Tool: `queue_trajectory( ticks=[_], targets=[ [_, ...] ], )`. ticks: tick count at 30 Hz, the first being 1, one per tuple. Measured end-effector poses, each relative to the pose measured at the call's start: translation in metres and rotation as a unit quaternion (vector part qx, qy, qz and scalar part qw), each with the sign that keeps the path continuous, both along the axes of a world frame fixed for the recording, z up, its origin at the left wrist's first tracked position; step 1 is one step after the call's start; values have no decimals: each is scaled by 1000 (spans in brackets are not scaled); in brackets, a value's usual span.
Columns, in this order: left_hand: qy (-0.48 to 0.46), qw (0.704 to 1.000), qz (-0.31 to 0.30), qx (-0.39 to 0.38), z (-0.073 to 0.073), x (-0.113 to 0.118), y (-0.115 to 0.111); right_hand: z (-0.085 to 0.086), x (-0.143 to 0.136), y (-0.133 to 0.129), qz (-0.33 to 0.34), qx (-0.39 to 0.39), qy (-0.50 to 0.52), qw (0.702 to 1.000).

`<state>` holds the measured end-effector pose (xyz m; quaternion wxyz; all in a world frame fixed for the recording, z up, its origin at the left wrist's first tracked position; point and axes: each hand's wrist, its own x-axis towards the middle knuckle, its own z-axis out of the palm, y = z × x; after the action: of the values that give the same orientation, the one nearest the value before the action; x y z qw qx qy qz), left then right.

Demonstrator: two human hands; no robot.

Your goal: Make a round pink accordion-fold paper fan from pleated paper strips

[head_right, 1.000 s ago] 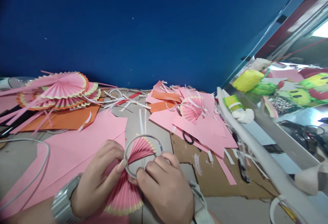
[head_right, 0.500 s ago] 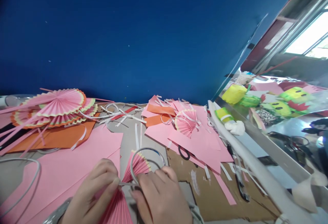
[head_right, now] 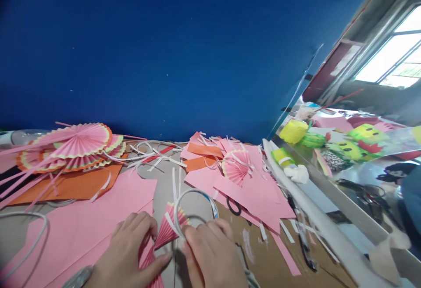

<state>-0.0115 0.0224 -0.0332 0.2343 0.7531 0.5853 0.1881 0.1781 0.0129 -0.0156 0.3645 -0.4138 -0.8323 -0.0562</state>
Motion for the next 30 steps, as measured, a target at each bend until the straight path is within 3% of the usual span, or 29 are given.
queue_trajectory(
  ticks=[7,12,15,17,20,25,27,30],
  targets=[
    [17,1000,-17,-18,-1,-3,4,-1,-3,1,27,18,-10,999],
    [-32,999,-6,-13,0,-6,4,9,1,-7,14,50,24,998],
    [-106,994,12,-23,1,-7,4,15,3,-9,1,51,43,998],
    [-213,975,20,-58,2,-7,3,15,3,-9,2,57,39,998],
    [-375,917,26,-133,3,-7,5,12,-1,-9,1,57,2,998],
    [-494,836,60,-230,3,-6,10,3,-8,-8,-25,-1,-93,995],
    [-508,822,79,-247,3,-6,12,0,-9,-9,-10,-11,-112,994],
    [-495,831,78,-241,3,-7,12,-1,-9,-10,12,-9,-136,991]
  ],
)
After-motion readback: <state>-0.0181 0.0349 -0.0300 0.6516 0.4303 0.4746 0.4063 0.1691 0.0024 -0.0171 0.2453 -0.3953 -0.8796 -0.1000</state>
